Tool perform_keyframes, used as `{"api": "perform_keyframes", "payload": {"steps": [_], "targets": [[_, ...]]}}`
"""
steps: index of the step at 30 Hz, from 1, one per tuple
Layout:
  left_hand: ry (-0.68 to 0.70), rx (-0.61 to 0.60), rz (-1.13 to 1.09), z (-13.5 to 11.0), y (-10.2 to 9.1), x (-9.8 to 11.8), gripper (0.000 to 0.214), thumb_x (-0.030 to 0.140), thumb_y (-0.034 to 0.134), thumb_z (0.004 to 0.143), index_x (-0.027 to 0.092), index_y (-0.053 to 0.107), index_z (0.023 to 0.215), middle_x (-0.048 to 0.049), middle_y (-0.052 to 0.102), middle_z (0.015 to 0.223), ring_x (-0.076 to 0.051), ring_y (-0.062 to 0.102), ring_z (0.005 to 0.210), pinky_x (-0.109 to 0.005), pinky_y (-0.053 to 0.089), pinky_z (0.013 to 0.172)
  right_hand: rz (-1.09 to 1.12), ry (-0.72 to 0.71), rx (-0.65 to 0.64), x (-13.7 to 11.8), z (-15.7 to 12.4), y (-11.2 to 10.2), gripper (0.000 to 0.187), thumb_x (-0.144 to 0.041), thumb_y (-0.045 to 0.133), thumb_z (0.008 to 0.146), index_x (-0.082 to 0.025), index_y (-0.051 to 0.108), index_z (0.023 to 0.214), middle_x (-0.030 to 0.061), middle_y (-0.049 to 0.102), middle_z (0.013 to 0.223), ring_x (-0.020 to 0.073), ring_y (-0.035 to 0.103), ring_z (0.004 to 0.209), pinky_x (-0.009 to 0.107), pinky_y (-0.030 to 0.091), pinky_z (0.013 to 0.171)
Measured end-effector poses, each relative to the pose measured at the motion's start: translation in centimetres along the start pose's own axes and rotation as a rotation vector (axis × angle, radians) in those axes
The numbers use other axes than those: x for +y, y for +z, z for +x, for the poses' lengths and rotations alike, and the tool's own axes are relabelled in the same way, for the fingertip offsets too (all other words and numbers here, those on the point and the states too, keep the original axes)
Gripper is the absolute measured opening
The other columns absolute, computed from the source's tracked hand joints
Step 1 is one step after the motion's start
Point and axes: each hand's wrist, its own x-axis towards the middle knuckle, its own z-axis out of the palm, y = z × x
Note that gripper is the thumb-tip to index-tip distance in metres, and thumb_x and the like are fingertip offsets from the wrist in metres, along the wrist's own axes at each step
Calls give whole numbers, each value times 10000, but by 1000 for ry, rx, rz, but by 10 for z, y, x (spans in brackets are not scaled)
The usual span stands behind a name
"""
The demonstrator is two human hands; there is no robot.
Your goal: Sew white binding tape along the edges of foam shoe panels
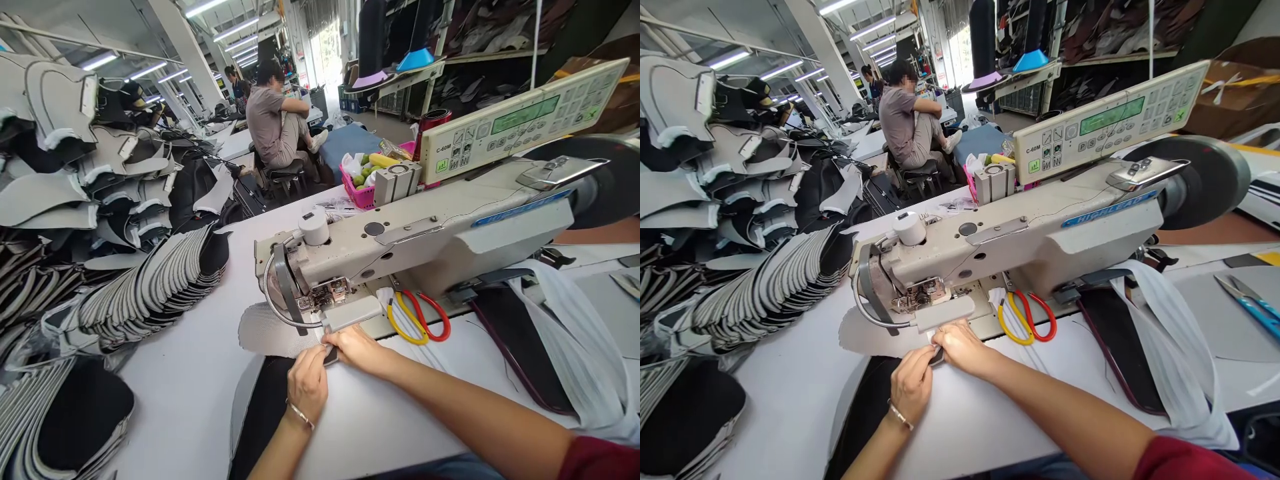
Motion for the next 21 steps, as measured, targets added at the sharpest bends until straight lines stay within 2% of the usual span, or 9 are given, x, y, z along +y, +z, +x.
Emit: {"api": "perform_keyframes", "payload": {"steps": [5, 11, 15, 18, 21], "targets": [[22, 6, -19, 13, 4, -11, 289, 23, 376, 766, 142, 616, 872, -63, 658, 817, -141, 602, 765, -252, 505, 714, -9, -6, 36, 4, 3, -3, 169, -91, 464, 725, -149, 604, 799, 45, 577, 734, 172, 496, 703, 245, 316, 617], [72, -84, 62, 26, 4, -32, 289, 56, 381, 783, 172, 637, 849, -51, 667, 745, -149, 609, 722, -243, 506, 664, -36, 29, 133, 13, 10, 6, 230, -69, 431, 667, -133, 557, 849, 74, 525, 862, 184, 463, 765, 270, 344, 673], [156, -131, 90, 31, 6, -54, 292, 69, 381, 792, 195, 640, 842, -38, 641, 663, -134, 608, 694, -229, 502, 689, -105, 33, 130, 16, 14, 16, 169, -106, 421, 723, -121, 557, 823, 79, 526, 822, 178, 464, 730, 270, 352, 660], [217, -153, 65, 35, 8, -75, 282, 74, 379, 785, 190, 635, 818, -53, 648, 761, -139, 606, 777, -240, 497, 735, -138, 45, 113, 14, 15, 18, 171, -130, 402, 773, -120, 571, 793, 82, 542, 784, 171, 473, 706, 268, 352, 658], [201, -203, 32, 41, 10, -94, 282, 82, 366, 762, 194, 624, 743, -43, 644, 756, -143, 602, 751, -245, 507, 687, -142, 51, 99, 11, 14, 18, 180, -158, 406, 793, -134, 584, 789, 75, 552, 753, 176, 490, 711, 274, 350, 671]]}}
